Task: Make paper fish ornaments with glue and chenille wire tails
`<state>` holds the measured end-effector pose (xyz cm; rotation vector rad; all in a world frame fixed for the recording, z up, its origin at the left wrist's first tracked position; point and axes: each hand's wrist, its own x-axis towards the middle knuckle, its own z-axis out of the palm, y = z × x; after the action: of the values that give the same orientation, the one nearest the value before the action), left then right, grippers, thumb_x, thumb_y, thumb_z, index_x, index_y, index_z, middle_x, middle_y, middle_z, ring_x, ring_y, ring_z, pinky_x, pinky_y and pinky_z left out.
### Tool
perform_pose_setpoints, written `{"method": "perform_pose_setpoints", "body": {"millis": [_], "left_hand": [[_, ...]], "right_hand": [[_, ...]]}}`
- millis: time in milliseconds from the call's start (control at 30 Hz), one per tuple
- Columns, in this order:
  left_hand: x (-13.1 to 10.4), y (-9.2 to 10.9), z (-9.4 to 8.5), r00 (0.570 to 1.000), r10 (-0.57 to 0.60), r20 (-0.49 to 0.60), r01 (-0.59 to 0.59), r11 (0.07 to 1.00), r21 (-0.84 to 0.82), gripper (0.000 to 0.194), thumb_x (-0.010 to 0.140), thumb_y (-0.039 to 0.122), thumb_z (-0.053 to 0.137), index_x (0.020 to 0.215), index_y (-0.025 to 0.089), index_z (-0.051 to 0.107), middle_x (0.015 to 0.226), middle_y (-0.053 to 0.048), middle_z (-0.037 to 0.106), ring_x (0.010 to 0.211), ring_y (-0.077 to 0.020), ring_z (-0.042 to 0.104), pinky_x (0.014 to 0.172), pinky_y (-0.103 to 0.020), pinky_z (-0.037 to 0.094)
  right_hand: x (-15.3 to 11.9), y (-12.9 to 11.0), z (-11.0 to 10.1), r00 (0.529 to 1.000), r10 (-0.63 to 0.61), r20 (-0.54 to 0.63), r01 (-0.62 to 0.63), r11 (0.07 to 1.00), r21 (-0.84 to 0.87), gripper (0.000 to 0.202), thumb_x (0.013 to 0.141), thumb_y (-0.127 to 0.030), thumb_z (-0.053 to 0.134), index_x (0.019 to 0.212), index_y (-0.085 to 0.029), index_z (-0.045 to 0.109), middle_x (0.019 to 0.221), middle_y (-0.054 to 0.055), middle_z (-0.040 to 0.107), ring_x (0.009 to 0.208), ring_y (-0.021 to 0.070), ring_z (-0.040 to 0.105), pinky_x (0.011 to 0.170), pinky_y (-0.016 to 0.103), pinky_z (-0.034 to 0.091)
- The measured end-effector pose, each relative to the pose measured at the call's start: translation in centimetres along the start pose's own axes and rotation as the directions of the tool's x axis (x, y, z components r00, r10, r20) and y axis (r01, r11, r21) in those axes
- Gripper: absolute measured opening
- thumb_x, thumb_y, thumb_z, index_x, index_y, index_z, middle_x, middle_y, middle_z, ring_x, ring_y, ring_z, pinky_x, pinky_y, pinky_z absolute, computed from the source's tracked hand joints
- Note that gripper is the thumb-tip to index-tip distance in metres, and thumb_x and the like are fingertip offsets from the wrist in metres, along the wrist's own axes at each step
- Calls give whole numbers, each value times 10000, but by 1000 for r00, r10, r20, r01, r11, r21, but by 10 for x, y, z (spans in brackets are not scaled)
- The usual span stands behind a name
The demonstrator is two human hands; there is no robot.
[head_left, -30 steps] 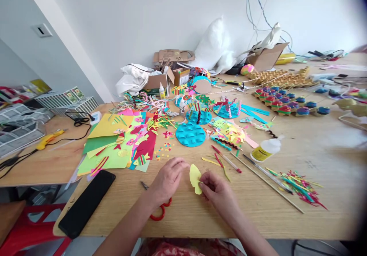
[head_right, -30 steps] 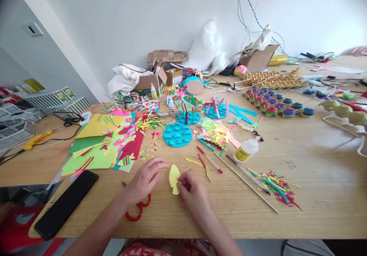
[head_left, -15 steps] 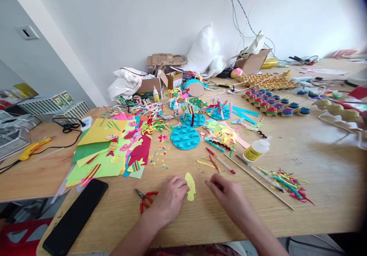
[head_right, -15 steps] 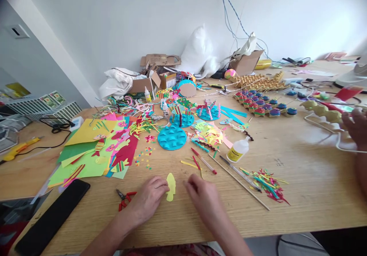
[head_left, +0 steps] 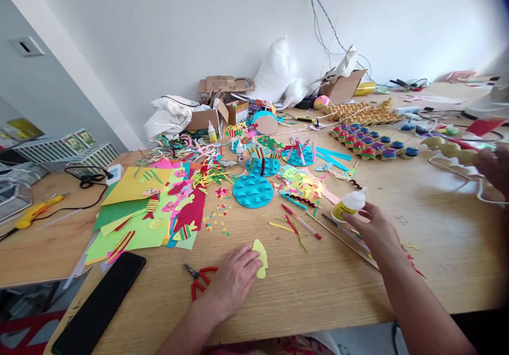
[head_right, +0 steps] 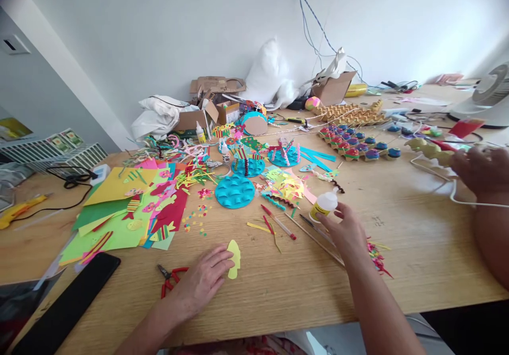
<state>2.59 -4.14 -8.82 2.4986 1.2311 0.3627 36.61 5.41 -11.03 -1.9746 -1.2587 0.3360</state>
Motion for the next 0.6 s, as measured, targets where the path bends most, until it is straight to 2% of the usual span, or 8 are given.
{"method": "perform_pose_setpoints", "body": {"millis": [100,300,400,500,600], "left_hand": [[-2,0,3,1000,-6,10,6,1000,23,296,772,73,527,1021,227,567,1166,-12,581,1158,-194,442,1008,-385,360],[1,5,5,999,-40,-16,41,997,61,209,792,119,531,964,226,585,1124,-22,592,1113,-202,464,968,-388,377],[2,7,6,998,-58,-38,61,995,78,189,798,125,523,946,224,585,1109,-34,588,1076,-201,482,951,-394,389],[2,6,7,996,-78,-50,83,993,88,187,788,121,533,946,206,586,1123,-53,577,1074,-214,480,947,-409,393],[0,3,4,991,-104,-86,109,993,50,180,785,114,528,932,196,594,1114,-64,577,1073,-221,478,944,-421,392]], "right_hand": [[6,-6,-1,991,77,108,-78,997,4,521,584,-523,591,972,-175,596,873,110,663,781,286,610,596,360,426],[-12,-37,-26,999,38,4,-38,998,-59,470,590,-509,602,947,-206,562,991,109,648,777,276,615,668,396,430],[-35,-58,-38,987,-68,148,46,989,142,422,600,-449,625,939,-217,531,921,89,653,866,260,603,722,354,450],[-61,-75,-39,910,-189,370,52,936,349,397,647,-460,607,944,-209,529,840,61,647,772,230,604,652,315,470],[-82,-85,-32,835,-247,492,73,936,345,395,694,-467,572,987,-204,552,784,29,628,703,205,577,588,282,448]]}}
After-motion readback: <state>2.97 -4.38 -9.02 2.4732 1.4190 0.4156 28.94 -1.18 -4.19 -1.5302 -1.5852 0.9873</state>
